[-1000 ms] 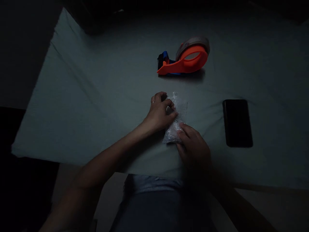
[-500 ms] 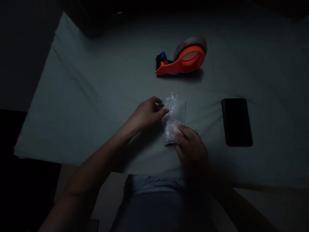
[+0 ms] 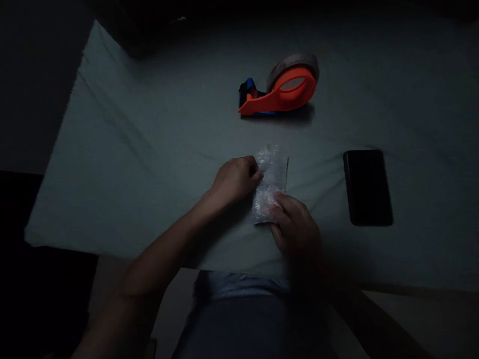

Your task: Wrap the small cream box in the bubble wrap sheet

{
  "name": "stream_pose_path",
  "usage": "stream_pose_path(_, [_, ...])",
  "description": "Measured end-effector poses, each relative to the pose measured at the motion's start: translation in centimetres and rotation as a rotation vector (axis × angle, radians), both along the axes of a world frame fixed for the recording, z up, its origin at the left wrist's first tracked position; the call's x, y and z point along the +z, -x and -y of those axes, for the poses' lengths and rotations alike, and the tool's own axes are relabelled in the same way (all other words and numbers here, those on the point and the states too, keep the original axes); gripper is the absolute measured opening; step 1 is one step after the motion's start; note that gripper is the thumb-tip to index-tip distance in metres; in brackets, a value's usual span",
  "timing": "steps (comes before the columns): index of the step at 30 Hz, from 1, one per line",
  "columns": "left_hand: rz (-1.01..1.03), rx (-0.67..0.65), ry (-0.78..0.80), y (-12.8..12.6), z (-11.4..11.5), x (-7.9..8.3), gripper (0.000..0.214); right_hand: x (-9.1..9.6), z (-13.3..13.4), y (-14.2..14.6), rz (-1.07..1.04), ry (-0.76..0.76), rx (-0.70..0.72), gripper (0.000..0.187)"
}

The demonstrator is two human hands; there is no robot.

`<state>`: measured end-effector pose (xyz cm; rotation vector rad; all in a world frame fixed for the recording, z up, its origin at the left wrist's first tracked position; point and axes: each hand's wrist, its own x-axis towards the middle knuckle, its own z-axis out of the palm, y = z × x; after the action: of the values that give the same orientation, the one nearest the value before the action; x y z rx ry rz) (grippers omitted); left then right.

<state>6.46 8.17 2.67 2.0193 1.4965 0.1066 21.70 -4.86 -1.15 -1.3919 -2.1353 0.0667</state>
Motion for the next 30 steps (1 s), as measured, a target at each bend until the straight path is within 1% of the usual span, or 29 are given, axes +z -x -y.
stream_pose_path(2, [0.112, 0.036, -0.044, 0.0, 0.4, -0.1, 0.010, -0.1, 0.0, 0.0, 0.009, -0.015, 0.008, 0.037])
stream_pose_path(4, [0.260, 0.119, -0.068, 0.0, 0.8, -0.4, 0.005, -0.1, 0.0, 0.0, 0.023, -0.019, 0.008, 0.036])
stream_pose_path(6, [0.384, 0.191, -0.082, 0.0, 1.0, -0.8, 0.012, 0.0, -0.1, 0.0, 0.039, -0.007, -0.002, 0.035])
stream_pose_path(7, [0.421, 0.202, -0.088, 0.0, 1.1, -0.9, 0.013, 0.1, -0.1, 0.0, 0.047, 0.002, -0.008, 0.035])
stream_pose_path(9, [0.462, 0.185, -0.086, -0.1, 1.0, -1.2, 0.012, 0.2, -0.1, 0.1, 0.060, 0.023, -0.013, 0.033])
stream_pose_path(12, [0.504, 0.159, -0.014, -0.4, 0.8, -1.0, 0.008, 0.3, 0.0, 0.1, 0.071, 0.065, -0.013, 0.031])
stream_pose_path(13, [0.513, 0.167, 0.008, -0.6, 0.8, -1.0, 0.006, 0.4, 0.0, 0.1, 0.073, 0.080, -0.016, 0.030])
stream_pose_path(16, [0.516, 0.220, 0.012, -1.2, 0.9, -1.0, 0.014, 0.6, -0.1, 0.0, 0.072, 0.107, -0.023, 0.030])
stream_pose_path(18, [0.529, 0.258, -0.010, -1.4, 1.0, -1.4, 0.010, 0.8, -0.2, 0.1, 0.076, 0.135, -0.021, 0.029])
stream_pose_path(20, [0.578, 0.298, 0.003, -1.5, 1.0, -1.9, 0.005, 1.0, -0.3, 0.1, 0.089, 0.169, -0.019, 0.028])
stream_pose_path(22, [0.680, 0.341, 0.060, -1.4, 1.0, -2.4, 0.005, 1.3, -0.6, 0.0, 0.087, 0.162, -0.018, 0.029])
stream_pose_path(24, [0.808, 0.384, 0.152, -1.2, 0.9, -2.7, 0.007, 1.8, -0.9, -0.1, 0.059, 0.121, -0.005, 0.033])
stream_pose_path(26, [0.919, 0.439, 0.246, -1.0, 0.9, -2.7, 0.012, 2.3, -1.4, -0.5, 0.015, 0.117, 0.032, 0.037])
stream_pose_path(28, [1.014, 0.488, 0.334, -1.0, 0.8, -2.6, 0.027, 2.8, -2.2, -1.0, -0.027, 0.185, 0.079, 0.042])
stream_pose_path(30, [1.089, 0.499, 0.405, -0.9, 0.8, -2.5, 0.046, 3.3, -3.0, -1.6, -0.060, 0.285, 0.107, 0.044])
